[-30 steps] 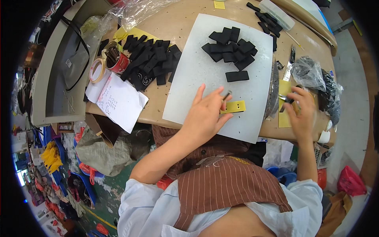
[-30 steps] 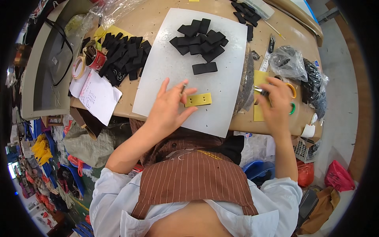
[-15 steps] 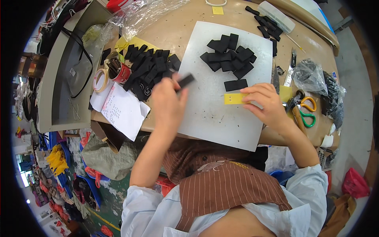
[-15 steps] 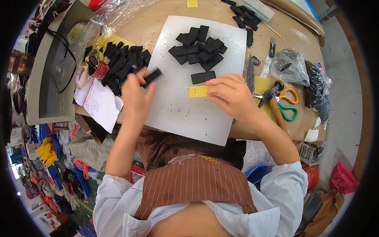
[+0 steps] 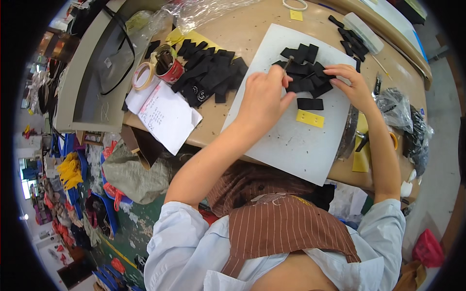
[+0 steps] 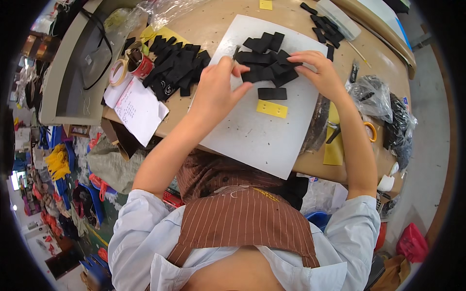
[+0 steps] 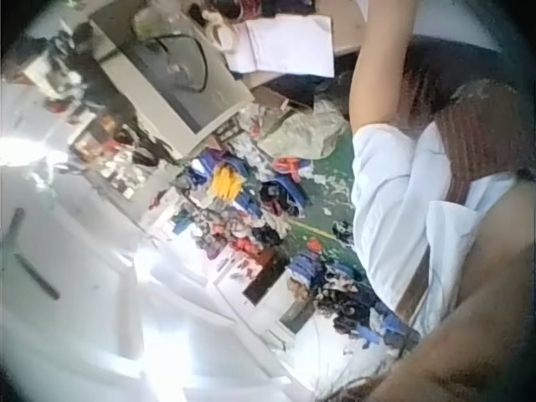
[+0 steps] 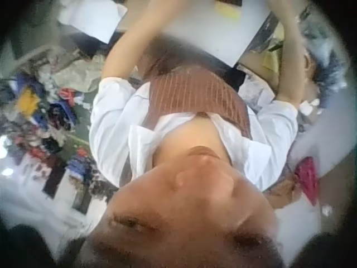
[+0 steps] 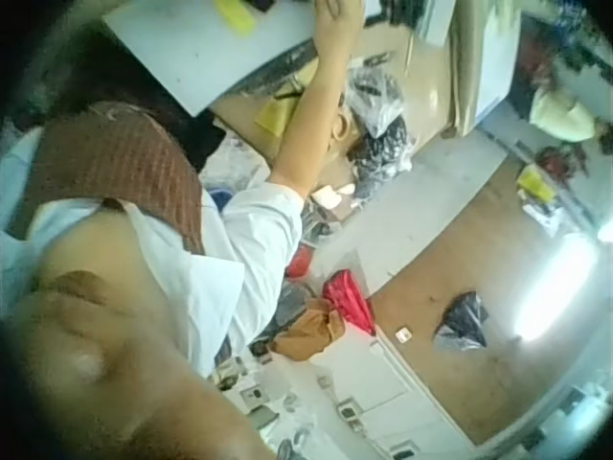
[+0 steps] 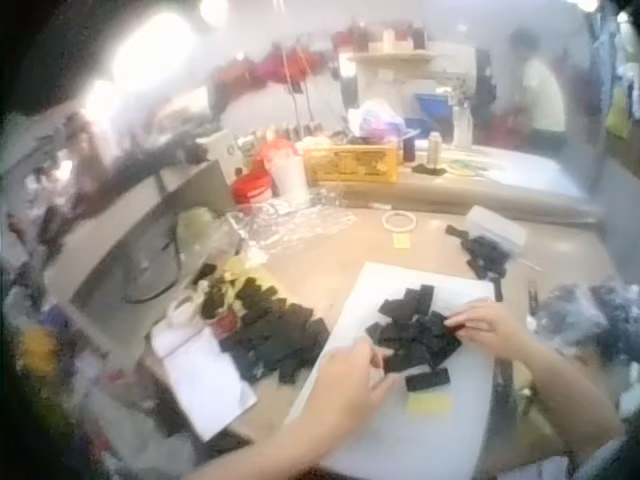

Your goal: The person uses a hammer and a metal punch to create holes in small black rectangular pieces of material. They place each piece on a yellow guide, align the punch, and strike it with the hammer. The finished pieces are moved to a pile on the table.

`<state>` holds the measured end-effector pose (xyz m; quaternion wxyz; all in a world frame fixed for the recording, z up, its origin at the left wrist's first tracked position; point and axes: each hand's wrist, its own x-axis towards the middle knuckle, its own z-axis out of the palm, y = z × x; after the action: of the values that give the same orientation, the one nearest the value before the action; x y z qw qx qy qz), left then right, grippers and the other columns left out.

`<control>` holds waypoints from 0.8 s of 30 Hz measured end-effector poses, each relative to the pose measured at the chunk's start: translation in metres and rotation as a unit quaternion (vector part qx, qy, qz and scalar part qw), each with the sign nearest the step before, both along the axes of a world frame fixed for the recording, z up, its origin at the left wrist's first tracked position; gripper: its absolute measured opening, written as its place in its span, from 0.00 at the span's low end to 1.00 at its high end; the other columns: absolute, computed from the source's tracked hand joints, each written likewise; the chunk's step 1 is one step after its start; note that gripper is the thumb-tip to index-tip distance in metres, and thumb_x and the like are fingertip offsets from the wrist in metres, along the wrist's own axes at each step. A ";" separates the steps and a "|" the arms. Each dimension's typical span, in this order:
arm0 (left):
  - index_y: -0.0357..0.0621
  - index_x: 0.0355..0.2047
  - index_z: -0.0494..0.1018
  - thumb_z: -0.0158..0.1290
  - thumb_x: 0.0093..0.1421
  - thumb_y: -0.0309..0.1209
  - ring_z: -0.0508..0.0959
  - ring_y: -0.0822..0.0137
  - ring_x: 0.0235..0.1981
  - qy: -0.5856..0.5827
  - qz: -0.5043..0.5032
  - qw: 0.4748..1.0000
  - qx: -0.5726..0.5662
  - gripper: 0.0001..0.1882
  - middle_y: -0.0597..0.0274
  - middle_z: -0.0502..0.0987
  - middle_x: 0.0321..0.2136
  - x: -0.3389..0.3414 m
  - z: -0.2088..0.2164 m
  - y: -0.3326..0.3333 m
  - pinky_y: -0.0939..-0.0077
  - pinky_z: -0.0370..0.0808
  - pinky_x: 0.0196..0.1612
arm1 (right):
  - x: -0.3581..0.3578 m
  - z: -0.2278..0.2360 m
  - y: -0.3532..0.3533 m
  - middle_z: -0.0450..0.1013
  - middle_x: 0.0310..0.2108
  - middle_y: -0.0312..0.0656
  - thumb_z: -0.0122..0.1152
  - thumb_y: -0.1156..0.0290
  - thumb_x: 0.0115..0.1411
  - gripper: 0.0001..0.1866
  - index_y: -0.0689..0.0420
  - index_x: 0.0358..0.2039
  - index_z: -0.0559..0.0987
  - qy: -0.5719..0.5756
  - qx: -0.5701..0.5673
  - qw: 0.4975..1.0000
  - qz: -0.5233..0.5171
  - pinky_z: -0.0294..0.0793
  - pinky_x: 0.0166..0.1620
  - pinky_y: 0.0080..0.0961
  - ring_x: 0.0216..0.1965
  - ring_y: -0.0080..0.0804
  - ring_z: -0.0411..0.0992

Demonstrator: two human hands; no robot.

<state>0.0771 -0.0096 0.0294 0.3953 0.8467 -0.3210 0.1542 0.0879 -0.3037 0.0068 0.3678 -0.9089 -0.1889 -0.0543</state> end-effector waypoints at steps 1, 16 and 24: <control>0.40 0.32 0.62 0.65 0.49 0.24 0.77 0.52 0.34 0.062 0.001 0.998 -0.001 0.19 0.58 0.81 0.33 -0.013 0.005 0.007 0.61 0.71 0.43 | -0.003 -0.001 0.002 0.77 0.48 0.38 0.63 0.77 0.56 0.15 0.54 0.45 0.82 -0.014 0.011 1.000 -0.016 0.64 0.59 0.31 0.54 0.35 0.70; 0.47 0.29 0.57 0.70 0.46 0.31 0.76 0.64 0.44 0.132 -0.063 0.988 0.037 0.27 0.60 0.78 0.52 -0.084 -0.016 0.035 0.66 0.60 0.53 | -0.132 0.027 0.074 0.77 0.42 0.41 0.71 0.74 0.46 0.23 0.55 0.46 0.79 0.001 0.005 1.000 0.006 0.71 0.49 0.36 0.44 0.44 0.72; 0.47 0.28 0.57 0.70 0.47 0.31 0.75 0.66 0.37 0.128 -0.073 0.988 0.039 0.26 0.62 0.81 0.46 -0.086 -0.019 0.031 0.68 0.60 0.51 | -0.132 0.016 0.082 0.76 0.41 0.39 0.71 0.75 0.46 0.26 0.54 0.49 0.76 -0.018 -0.016 0.999 0.032 0.70 0.49 0.38 0.44 0.44 0.71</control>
<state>-0.0093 0.0211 0.0100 0.4104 0.8485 -0.3340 0.0028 -0.0443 -0.2219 0.0232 0.3513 -0.9071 -0.2250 -0.0556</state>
